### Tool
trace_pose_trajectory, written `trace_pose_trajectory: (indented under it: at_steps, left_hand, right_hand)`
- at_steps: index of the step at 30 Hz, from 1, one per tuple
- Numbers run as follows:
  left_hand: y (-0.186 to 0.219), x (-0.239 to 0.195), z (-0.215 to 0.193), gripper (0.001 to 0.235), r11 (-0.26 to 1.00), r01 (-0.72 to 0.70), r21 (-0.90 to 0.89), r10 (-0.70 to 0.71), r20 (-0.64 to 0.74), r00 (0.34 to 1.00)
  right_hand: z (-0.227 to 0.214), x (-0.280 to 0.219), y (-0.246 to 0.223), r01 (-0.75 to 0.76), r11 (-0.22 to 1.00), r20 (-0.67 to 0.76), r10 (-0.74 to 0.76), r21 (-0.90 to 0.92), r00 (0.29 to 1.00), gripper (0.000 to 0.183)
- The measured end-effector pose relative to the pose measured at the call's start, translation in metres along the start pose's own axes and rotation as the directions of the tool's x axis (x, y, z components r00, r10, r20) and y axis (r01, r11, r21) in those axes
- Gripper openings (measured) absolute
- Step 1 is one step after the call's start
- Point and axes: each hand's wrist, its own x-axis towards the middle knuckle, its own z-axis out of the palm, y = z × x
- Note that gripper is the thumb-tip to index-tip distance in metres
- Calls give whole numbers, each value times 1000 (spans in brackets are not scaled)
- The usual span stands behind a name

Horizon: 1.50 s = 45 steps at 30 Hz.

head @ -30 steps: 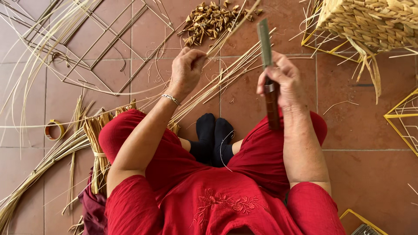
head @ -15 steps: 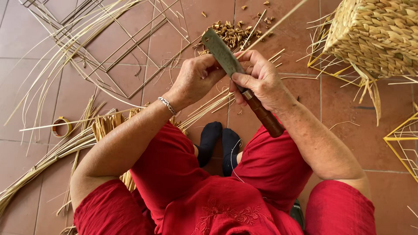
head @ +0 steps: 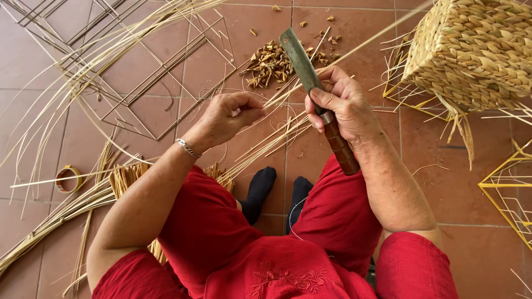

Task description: The person sits on the floor and uses a knife to split long dried plant fibers into thinner strands. They hold the fiber with one hand and draw the knife along its length to separate it, discarding the shavings onto the floor.

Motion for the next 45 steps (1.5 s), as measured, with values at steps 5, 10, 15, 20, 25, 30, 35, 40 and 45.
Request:
trace_pose_trajectory:
  at_steps: [5, 10, 15, 20, 25, 30, 35, 40, 45]
  left_hand:
    - [-19, -1, -9, 11, 986, 169, -2, -168, 88, 982]
    - [-36, 0, -21, 11, 972, 234, 0, -232, 147, 962]
    - [-41, 14, -26, 11, 958, 282, 58, -287, 232, 929]
    - [-29, 38, 7, 23, 958, 262, -118, -233, 218, 948]
    - [-35, 56, 26, 13, 978, 149, -146, -136, 96, 986]
    - [-47, 52, 23, 12, 952, 239, -190, -205, 180, 962]
    - [-55, 44, 12, 13, 954, 262, -146, -227, 222, 948]
    - [-54, 37, -6, 13, 949, 309, -69, -278, 285, 917]
    - [-44, 37, 0, 17, 908, 378, -182, -317, 292, 902]
  right_hand:
    - [-23, 16, 10, -4, 1000, -43, 4, -2, 999, 24]
    - [-53, 24, 2, 75, 997, -120, -76, -13, 990, 24]
    - [-61, 28, 7, 97, 994, -171, -105, -52, 980, 25]
    - [-33, 35, 27, -19, 991, -137, 1, -130, 991, 24]
    - [-10, 33, 41, -175, 977, -96, 163, -124, 982, 25]
    - [-31, 34, 25, -98, 995, -92, 97, -1, 991, 23]
    - [-48, 28, 17, -28, 1000, -139, 28, 5, 990, 23]
    - [-58, 25, 12, 38, 999, -161, -34, 23, 986, 22]
    - [-48, 28, 18, 20, 996, -160, -33, -87, 987, 21]
